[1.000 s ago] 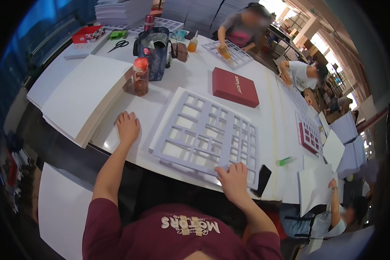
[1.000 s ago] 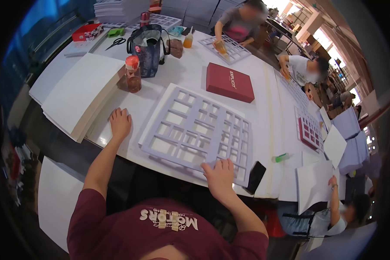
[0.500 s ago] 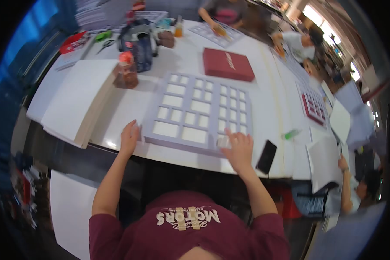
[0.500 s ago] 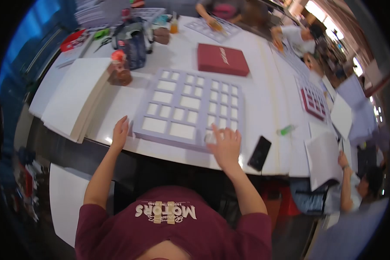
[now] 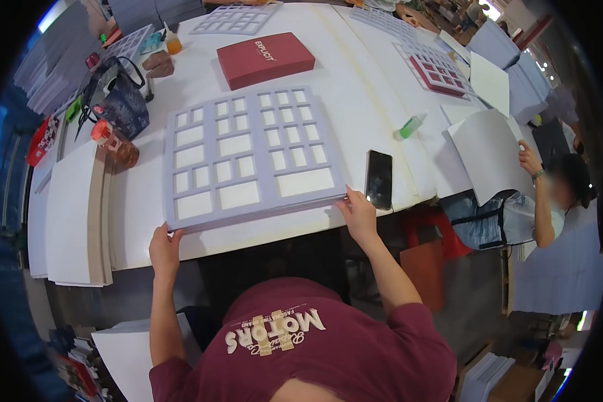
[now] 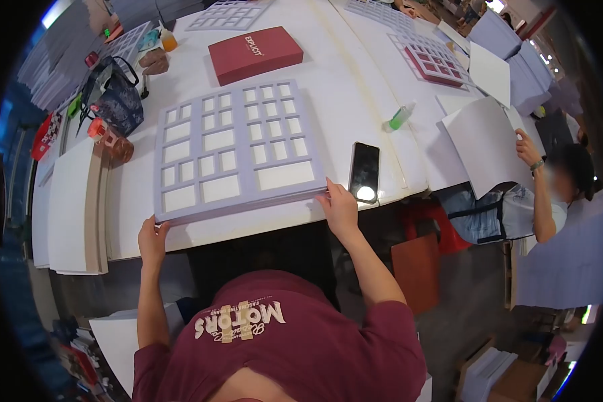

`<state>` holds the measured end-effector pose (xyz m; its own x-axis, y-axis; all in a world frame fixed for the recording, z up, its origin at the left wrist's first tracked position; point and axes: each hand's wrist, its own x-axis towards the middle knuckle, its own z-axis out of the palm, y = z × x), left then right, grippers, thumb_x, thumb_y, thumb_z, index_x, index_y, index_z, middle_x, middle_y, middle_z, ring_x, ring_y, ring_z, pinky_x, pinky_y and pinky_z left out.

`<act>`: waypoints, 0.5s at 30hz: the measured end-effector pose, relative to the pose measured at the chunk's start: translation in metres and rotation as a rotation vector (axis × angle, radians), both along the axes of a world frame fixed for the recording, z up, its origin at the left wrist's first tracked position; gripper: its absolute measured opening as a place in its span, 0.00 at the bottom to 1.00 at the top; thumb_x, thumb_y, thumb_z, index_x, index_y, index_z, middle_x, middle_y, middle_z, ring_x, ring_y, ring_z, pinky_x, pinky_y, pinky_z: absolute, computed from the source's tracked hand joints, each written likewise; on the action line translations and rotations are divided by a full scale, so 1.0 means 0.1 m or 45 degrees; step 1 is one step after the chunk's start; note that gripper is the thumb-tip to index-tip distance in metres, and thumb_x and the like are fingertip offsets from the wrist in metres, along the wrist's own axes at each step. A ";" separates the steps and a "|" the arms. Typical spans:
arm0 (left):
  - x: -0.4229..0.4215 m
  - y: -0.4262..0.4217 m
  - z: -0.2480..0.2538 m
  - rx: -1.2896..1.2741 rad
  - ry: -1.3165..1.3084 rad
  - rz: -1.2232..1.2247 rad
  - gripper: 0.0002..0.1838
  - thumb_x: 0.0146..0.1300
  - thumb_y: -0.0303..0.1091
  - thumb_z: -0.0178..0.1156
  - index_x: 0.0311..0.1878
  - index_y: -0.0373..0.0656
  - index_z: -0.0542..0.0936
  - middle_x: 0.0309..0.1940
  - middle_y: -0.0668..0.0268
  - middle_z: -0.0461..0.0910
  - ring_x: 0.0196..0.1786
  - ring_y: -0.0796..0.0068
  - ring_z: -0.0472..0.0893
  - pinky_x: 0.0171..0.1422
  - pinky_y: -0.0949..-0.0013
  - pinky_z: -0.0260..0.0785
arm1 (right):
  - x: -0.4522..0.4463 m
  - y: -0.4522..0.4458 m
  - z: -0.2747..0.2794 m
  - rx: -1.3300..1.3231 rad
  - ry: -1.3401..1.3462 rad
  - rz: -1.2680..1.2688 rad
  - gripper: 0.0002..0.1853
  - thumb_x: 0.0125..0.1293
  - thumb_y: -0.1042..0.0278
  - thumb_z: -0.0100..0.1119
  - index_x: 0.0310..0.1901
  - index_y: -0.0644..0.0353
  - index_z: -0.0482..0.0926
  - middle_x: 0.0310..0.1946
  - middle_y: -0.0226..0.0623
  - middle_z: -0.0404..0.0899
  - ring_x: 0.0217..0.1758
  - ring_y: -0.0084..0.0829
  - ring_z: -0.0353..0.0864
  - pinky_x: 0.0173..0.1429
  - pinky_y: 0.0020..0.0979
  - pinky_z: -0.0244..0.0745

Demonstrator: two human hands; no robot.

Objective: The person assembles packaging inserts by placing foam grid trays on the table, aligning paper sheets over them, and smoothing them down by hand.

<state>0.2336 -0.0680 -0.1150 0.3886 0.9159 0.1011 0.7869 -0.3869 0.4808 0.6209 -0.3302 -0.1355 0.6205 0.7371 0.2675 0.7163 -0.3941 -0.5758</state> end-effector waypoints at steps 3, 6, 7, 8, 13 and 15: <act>-0.01 0.02 -0.02 0.062 -0.068 -0.037 0.14 0.61 0.36 0.69 0.41 0.35 0.80 0.30 0.56 0.77 0.30 0.57 0.77 0.37 0.57 0.69 | 0.03 0.02 -0.01 0.029 -0.110 -0.007 0.22 0.60 0.69 0.69 0.57 0.60 0.79 0.34 0.40 0.82 0.35 0.42 0.83 0.42 0.39 0.77; -0.01 0.07 0.01 0.064 0.019 -0.011 0.15 0.60 0.36 0.70 0.31 0.34 0.76 0.27 0.53 0.77 0.28 0.52 0.77 0.35 0.54 0.68 | 0.11 0.05 -0.03 -0.018 -0.370 0.036 0.17 0.58 0.68 0.69 0.50 0.57 0.82 0.31 0.38 0.81 0.33 0.42 0.81 0.37 0.40 0.75; 0.00 0.07 0.04 0.035 -0.010 0.001 0.18 0.58 0.37 0.71 0.28 0.34 0.74 0.25 0.52 0.76 0.28 0.49 0.76 0.34 0.53 0.67 | 0.13 0.04 -0.03 -0.051 -0.432 0.055 0.16 0.58 0.68 0.69 0.49 0.57 0.82 0.30 0.37 0.81 0.32 0.41 0.81 0.36 0.40 0.74; 0.00 0.09 0.06 0.042 -0.008 -0.033 0.18 0.58 0.37 0.71 0.28 0.34 0.74 0.25 0.52 0.76 0.29 0.49 0.77 0.34 0.53 0.67 | 0.15 0.03 -0.03 -0.083 -0.495 0.075 0.16 0.57 0.67 0.69 0.48 0.56 0.82 0.29 0.36 0.80 0.31 0.41 0.80 0.35 0.40 0.73; -0.06 0.16 -0.03 0.062 0.088 -0.087 0.19 0.56 0.42 0.73 0.31 0.37 0.76 0.28 0.51 0.79 0.34 0.45 0.80 0.38 0.51 0.71 | 0.20 0.04 -0.01 0.027 -0.404 0.159 0.12 0.58 0.67 0.68 0.43 0.58 0.82 0.31 0.39 0.82 0.35 0.42 0.82 0.39 0.42 0.74; -0.13 0.18 0.08 -0.036 0.167 -0.107 0.24 0.58 0.53 0.70 0.35 0.38 0.79 0.34 0.52 0.81 0.39 0.47 0.81 0.41 0.52 0.72 | 0.25 0.01 0.01 -0.077 -0.226 0.131 0.14 0.59 0.65 0.69 0.45 0.59 0.84 0.32 0.43 0.84 0.36 0.44 0.84 0.40 0.39 0.77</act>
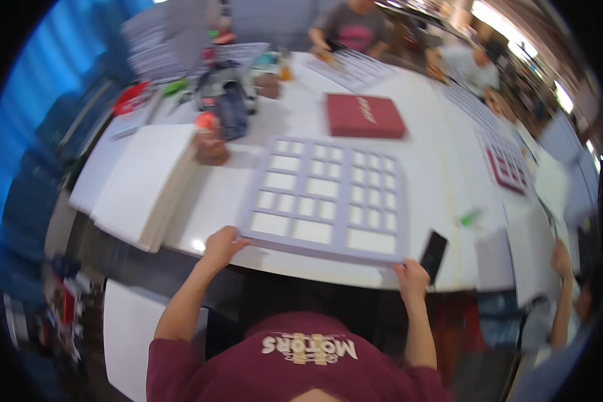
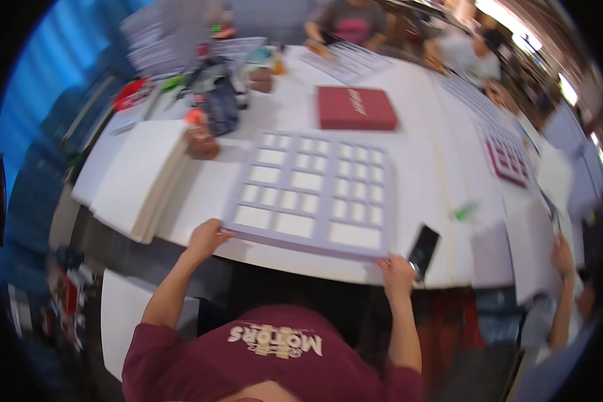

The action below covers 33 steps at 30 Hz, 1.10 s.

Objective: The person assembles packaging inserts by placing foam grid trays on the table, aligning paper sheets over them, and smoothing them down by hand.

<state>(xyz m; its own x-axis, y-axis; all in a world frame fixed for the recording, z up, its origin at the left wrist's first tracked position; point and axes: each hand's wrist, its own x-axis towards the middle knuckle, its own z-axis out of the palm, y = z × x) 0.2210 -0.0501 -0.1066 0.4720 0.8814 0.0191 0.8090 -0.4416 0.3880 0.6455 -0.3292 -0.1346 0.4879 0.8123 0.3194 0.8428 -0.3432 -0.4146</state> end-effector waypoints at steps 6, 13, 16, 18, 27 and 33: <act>-0.77 0.51 0.50 0.819 0.101 0.384 0.22 0.65 0.50 0.64 0.47 0.39 0.81 0.41 0.57 0.83 0.45 0.54 0.81 0.53 0.55 0.69 | 0.31 -0.02 -0.03 0.319 0.247 -0.100 0.14 0.68 0.74 0.61 0.53 0.67 0.81 0.37 0.44 0.81 0.36 0.35 0.83 0.41 0.33 0.78; -1.62 0.61 0.59 0.488 0.659 0.800 0.18 0.63 0.47 0.65 0.40 0.40 0.81 0.34 0.55 0.84 0.42 0.57 0.84 0.48 0.56 0.72 | 0.27 0.18 0.16 0.337 0.244 -0.061 0.14 0.73 0.72 0.55 0.55 0.70 0.79 0.38 0.40 0.81 0.36 0.25 0.83 0.42 0.27 0.80; -1.63 0.53 0.59 0.507 0.738 0.649 0.11 0.62 0.39 0.64 0.33 0.40 0.82 0.28 0.55 0.84 0.36 0.54 0.85 0.46 0.53 0.74 | 0.16 0.29 0.21 0.356 0.245 -0.027 0.13 0.72 0.73 0.56 0.53 0.69 0.80 0.40 0.43 0.83 0.36 0.30 0.84 0.42 0.29 0.79; -1.69 0.52 0.71 0.430 0.738 0.679 0.06 0.58 0.32 0.62 0.33 0.41 0.83 0.30 0.55 0.85 0.39 0.56 0.86 0.49 0.53 0.75 | 0.10 0.37 0.29 0.370 0.236 0.006 0.12 0.71 0.74 0.57 0.53 0.68 0.81 0.41 0.44 0.83 0.36 0.33 0.84 0.42 0.30 0.79; -2.17 0.69 0.89 0.364 0.338 0.458 0.23 0.50 0.45 0.73 0.45 0.39 0.87 0.43 0.52 0.86 0.45 0.52 0.84 0.52 0.57 0.75 | 0.17 0.34 0.40 0.351 0.162 0.011 0.11 0.70 0.76 0.57 0.51 0.67 0.81 0.40 0.42 0.84 0.35 0.31 0.84 0.39 0.29 0.78; -2.26 0.80 1.04 0.126 0.293 0.404 0.15 0.57 0.42 0.67 0.40 0.40 0.87 0.40 0.53 0.86 0.43 0.48 0.83 0.51 0.55 0.75 | 0.16 0.29 0.46 0.339 0.235 0.033 0.10 0.71 0.76 0.57 0.50 0.67 0.81 0.39 0.40 0.84 0.36 0.29 0.84 0.39 0.28 0.78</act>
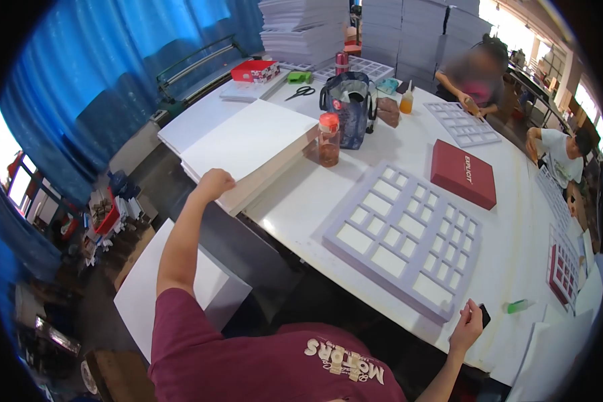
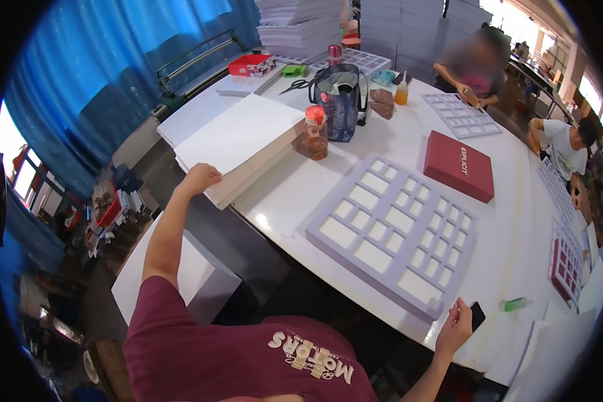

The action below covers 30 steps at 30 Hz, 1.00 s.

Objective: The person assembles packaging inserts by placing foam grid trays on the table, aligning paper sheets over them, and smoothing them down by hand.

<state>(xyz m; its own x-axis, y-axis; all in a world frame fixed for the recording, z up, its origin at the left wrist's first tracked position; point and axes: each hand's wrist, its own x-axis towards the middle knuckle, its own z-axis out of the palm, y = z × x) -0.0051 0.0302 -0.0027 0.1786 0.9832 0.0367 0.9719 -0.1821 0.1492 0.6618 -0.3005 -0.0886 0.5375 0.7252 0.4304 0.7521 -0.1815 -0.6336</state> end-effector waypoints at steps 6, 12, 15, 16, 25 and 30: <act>0.15 -0.34 0.28 0.397 0.696 0.076 0.05 0.60 0.28 0.56 0.35 0.48 0.81 0.31 0.60 0.85 0.38 0.58 0.86 0.42 0.56 0.75 | -0.04 0.02 -0.01 0.085 -0.119 0.068 0.08 0.67 0.79 0.58 0.47 0.67 0.82 0.38 0.44 0.83 0.37 0.36 0.84 0.40 0.33 0.78; 0.32 -0.97 0.30 0.110 0.243 0.285 0.15 0.66 0.46 0.60 0.41 0.44 0.84 0.38 0.54 0.86 0.46 0.56 0.85 0.49 0.55 0.75 | -0.06 0.03 0.01 0.087 -0.104 0.096 0.09 0.63 0.82 0.59 0.45 0.67 0.82 0.36 0.45 0.83 0.37 0.42 0.84 0.41 0.35 0.77; -0.33 -0.82 -0.43 0.672 -0.096 0.598 0.31 0.62 0.51 0.66 0.59 0.37 0.76 0.48 0.50 0.83 0.54 0.51 0.82 0.58 0.58 0.72 | -0.10 0.13 0.11 0.106 -0.118 0.126 0.08 0.63 0.81 0.59 0.44 0.66 0.82 0.35 0.45 0.83 0.37 0.42 0.84 0.41 0.36 0.77; -0.50 -0.75 -0.63 0.837 -0.139 0.747 0.35 0.62 0.51 0.67 0.63 0.35 0.73 0.50 0.51 0.83 0.55 0.51 0.81 0.60 0.59 0.72 | -0.12 0.15 0.13 0.118 -0.127 0.145 0.08 0.63 0.80 0.59 0.44 0.66 0.82 0.35 0.45 0.83 0.37 0.42 0.84 0.41 0.36 0.77; -0.88 -0.50 -1.06 0.214 -2.320 0.786 0.10 0.72 0.28 0.53 0.53 0.37 0.72 0.49 0.59 0.78 0.47 0.62 0.81 0.47 0.54 0.76 | -0.29 0.26 0.29 0.181 -0.255 0.249 0.07 0.62 0.79 0.63 0.42 0.62 0.83 0.33 0.43 0.83 0.34 0.45 0.82 0.39 0.38 0.75; -1.04 -0.34 -1.21 0.086 -2.824 0.491 0.07 0.75 0.28 0.52 0.53 0.39 0.72 0.48 0.57 0.81 0.40 0.72 0.81 0.39 0.74 0.77 | -0.32 0.18 0.44 0.190 -0.352 0.224 0.08 0.60 0.78 0.64 0.41 0.59 0.83 0.33 0.40 0.83 0.32 0.44 0.82 0.36 0.39 0.74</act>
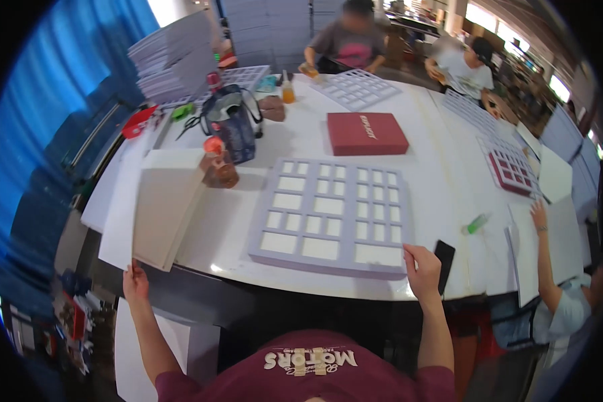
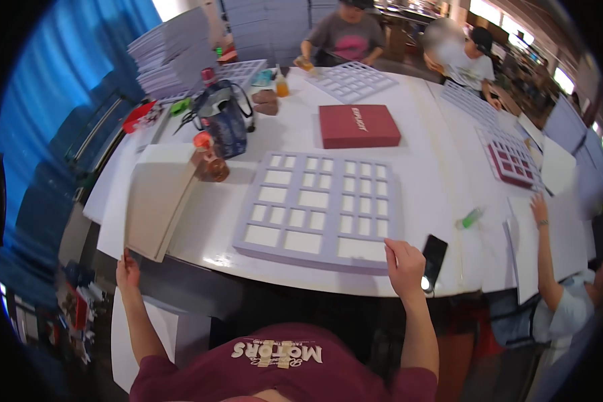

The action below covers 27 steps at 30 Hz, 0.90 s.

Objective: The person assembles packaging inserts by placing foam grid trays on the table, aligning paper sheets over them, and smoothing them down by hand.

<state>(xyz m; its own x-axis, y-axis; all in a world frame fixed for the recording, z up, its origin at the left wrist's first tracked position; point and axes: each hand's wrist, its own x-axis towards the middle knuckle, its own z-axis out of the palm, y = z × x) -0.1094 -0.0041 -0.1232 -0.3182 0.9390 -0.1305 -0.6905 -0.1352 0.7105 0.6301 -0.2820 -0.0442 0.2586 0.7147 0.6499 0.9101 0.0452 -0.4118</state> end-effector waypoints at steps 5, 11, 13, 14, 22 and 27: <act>0.99 -0.15 0.62 0.126 0.266 -0.248 0.05 0.75 0.33 0.55 0.50 0.47 0.74 0.43 0.68 0.81 0.33 0.84 0.75 0.31 0.79 0.69 | -0.07 0.06 0.05 -0.148 0.656 0.027 0.10 0.69 0.73 0.60 0.50 0.63 0.82 0.40 0.40 0.86 0.39 0.31 0.86 0.42 0.30 0.78; 2.67 -0.43 1.15 0.101 0.644 -0.660 0.09 0.76 0.32 0.52 0.56 0.43 0.74 0.49 0.67 0.81 0.50 0.78 0.81 0.48 0.71 0.76 | -0.04 0.22 0.13 -0.017 1.681 0.343 0.24 0.80 0.54 0.42 0.65 0.64 0.72 0.53 0.44 0.82 0.48 0.30 0.84 0.48 0.31 0.79; 2.89 -0.40 1.06 0.143 0.705 -0.817 0.11 0.77 0.31 0.51 0.57 0.40 0.73 0.51 0.65 0.81 0.52 0.75 0.82 0.54 0.69 0.77 | -0.08 0.19 0.24 0.027 1.792 0.369 0.26 0.81 0.51 0.40 0.64 0.67 0.72 0.50 0.41 0.83 0.43 0.28 0.84 0.47 0.31 0.79; 3.00 -0.40 1.06 0.158 0.749 -0.853 0.11 0.77 0.31 0.51 0.57 0.39 0.73 0.51 0.64 0.81 0.51 0.75 0.82 0.55 0.70 0.77 | -0.08 0.16 0.27 0.052 1.851 0.378 0.28 0.81 0.50 0.40 0.64 0.69 0.72 0.48 0.39 0.83 0.40 0.28 0.83 0.46 0.31 0.79; 3.50 -0.28 0.76 0.123 0.814 -1.081 0.12 0.77 0.31 0.50 0.58 0.37 0.73 0.52 0.59 0.82 0.52 0.75 0.82 0.55 0.70 0.75 | 0.28 -0.10 -0.26 -0.206 1.113 -0.158 0.21 0.66 0.67 0.61 0.58 0.68 0.78 0.36 0.38 0.87 0.38 0.19 0.80 0.45 0.26 0.77; 3.60 -0.10 0.53 0.109 0.903 -1.145 0.12 0.77 0.31 0.51 0.58 0.37 0.73 0.51 0.58 0.82 0.52 0.74 0.81 0.56 0.70 0.75 | 0.41 -0.20 -0.53 -0.221 0.722 -0.236 0.16 0.61 0.63 0.66 0.48 0.62 0.86 0.44 0.41 0.88 0.46 0.35 0.85 0.51 0.32 0.77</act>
